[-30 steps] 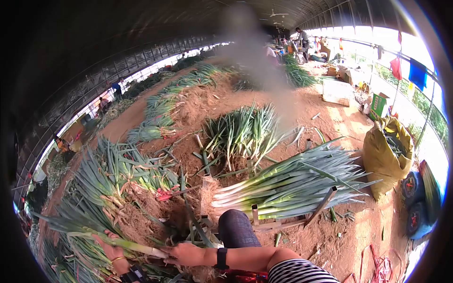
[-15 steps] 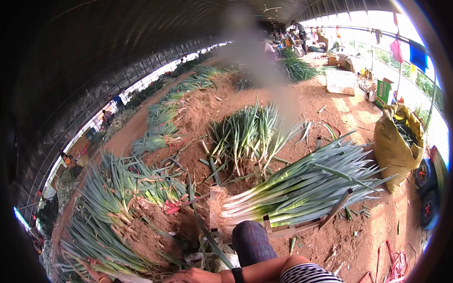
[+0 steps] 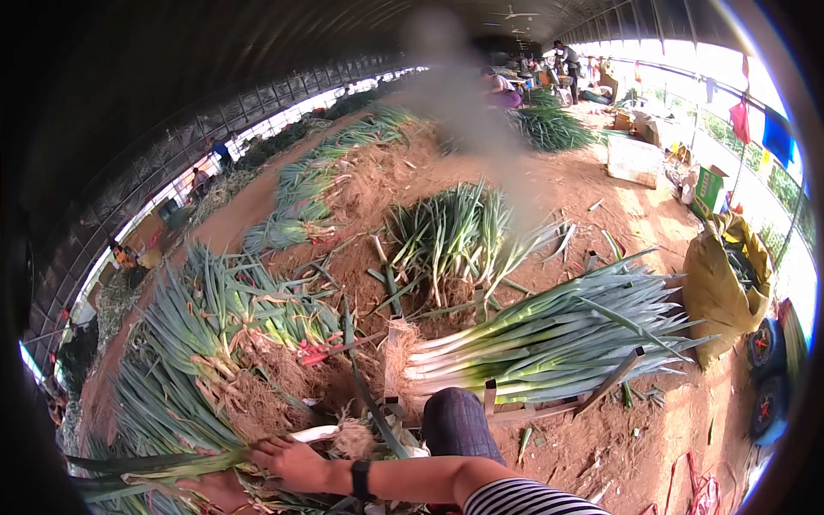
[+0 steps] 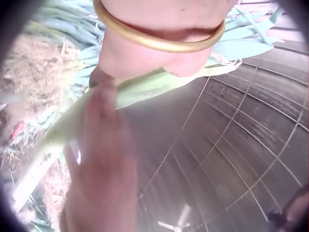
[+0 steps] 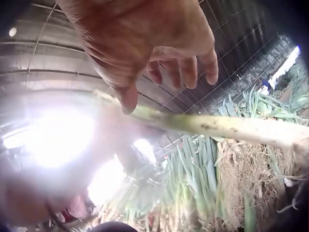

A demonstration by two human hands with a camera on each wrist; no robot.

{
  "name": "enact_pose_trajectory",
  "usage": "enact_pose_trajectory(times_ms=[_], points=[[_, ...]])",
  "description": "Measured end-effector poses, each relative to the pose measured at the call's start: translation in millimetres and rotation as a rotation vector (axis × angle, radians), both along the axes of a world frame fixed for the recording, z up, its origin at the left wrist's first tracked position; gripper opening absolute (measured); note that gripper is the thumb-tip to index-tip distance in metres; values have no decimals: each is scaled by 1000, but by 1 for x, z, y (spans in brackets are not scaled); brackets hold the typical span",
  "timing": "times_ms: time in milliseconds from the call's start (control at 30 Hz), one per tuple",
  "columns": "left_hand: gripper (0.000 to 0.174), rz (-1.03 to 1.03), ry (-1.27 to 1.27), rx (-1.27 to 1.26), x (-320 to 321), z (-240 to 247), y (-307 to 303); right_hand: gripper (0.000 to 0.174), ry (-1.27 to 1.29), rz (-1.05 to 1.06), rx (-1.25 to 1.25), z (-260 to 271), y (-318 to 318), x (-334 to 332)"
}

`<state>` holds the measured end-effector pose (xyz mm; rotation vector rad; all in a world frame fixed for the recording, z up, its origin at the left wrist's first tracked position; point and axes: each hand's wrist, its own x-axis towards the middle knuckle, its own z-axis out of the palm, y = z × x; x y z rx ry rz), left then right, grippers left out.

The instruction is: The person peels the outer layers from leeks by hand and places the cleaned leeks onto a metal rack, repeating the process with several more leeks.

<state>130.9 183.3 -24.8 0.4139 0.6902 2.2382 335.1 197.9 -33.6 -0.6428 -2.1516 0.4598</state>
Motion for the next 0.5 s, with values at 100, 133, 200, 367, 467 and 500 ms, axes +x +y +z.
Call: enact_pose_trajectory(times_ms=[100, 133, 200, 367, 467, 500], points=[[81, 8, -30, -75, 40, -1, -6, 68, -47, -54, 27, -23, 19, -35], [77, -52, 31, -58, 33, -17, -9, 65, -134, 0, -61, -28, 20, -40], [70, -170, 149, -26, 24, -47, -17, 58, -195, 27, -77, -28, 21, -35], [57, -151, -55, -34, 39, -38, -22, 41, 57, 99, 5, -49, 19, -37], [53, -182, 22, 49, 14, -67, -22, 27, 154, 41, -199, -49, 15, -38], [48, -175, 103, 64, 18, -62, -25, 25, 248, -57, -343, -42, 13, -38]])
